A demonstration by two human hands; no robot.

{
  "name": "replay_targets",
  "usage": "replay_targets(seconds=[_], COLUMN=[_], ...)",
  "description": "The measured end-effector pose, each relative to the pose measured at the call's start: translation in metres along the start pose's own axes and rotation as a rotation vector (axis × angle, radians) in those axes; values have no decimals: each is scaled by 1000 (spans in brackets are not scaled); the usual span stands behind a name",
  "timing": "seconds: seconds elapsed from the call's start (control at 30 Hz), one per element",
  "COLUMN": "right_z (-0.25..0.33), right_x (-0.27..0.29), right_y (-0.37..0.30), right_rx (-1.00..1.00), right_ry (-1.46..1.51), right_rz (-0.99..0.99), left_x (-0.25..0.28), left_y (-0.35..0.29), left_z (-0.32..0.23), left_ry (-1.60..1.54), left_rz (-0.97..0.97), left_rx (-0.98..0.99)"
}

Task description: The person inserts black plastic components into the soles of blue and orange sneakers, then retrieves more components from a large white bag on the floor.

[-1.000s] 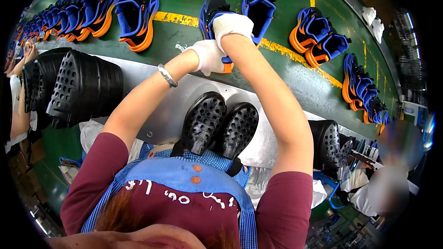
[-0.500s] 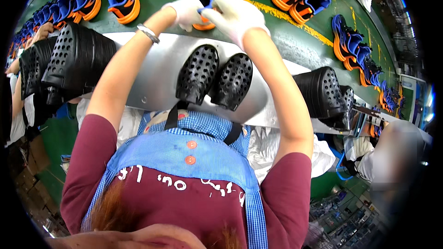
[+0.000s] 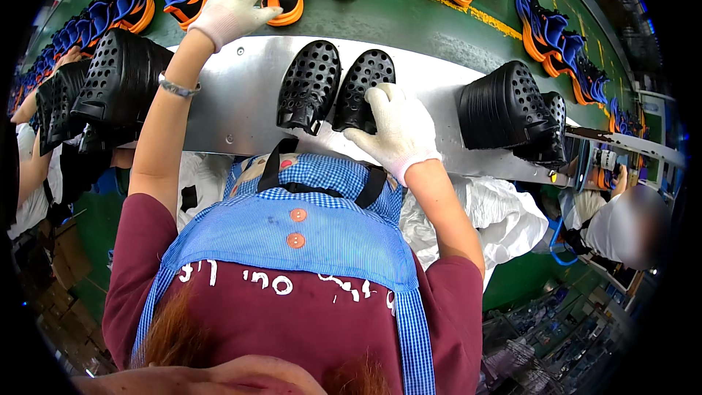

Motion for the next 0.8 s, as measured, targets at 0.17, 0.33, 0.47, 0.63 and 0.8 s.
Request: replay_targets(seconds=[0.17, 0.33, 0.47, 0.63, 0.8], right_z=[-2, -1, -4, -2, 41], right_x=[6, 3, 4, 41, 94], right_y=[-3, -2, 0, 1, 19], right_rx=[29, 40, 8, 8, 256], right_ry=[39, -18, -10, 247, 360], right_rz=[-103, -126, -76, -137, -330], left_x=[8, -10, -11, 5, -22], left_y=[-6, -14, -18, -12, -19], left_z=[-29, -41, -52, -62, -97], left_ry=[-190, -293, -355, -477, -1175], left_rz=[-36, -53, -30, -71, 639], left_rx=[-20, -88, -93, -63, 537])
Point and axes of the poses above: each hand's wrist, its own y-axis towards the middle knuckle, its own x-axis out of the back of the hand, z = x × y, the point moved 8 cm from there along y, towards the middle knuckle, and after that the axes turned 14 degrees about -z, right-handed, at the moved point
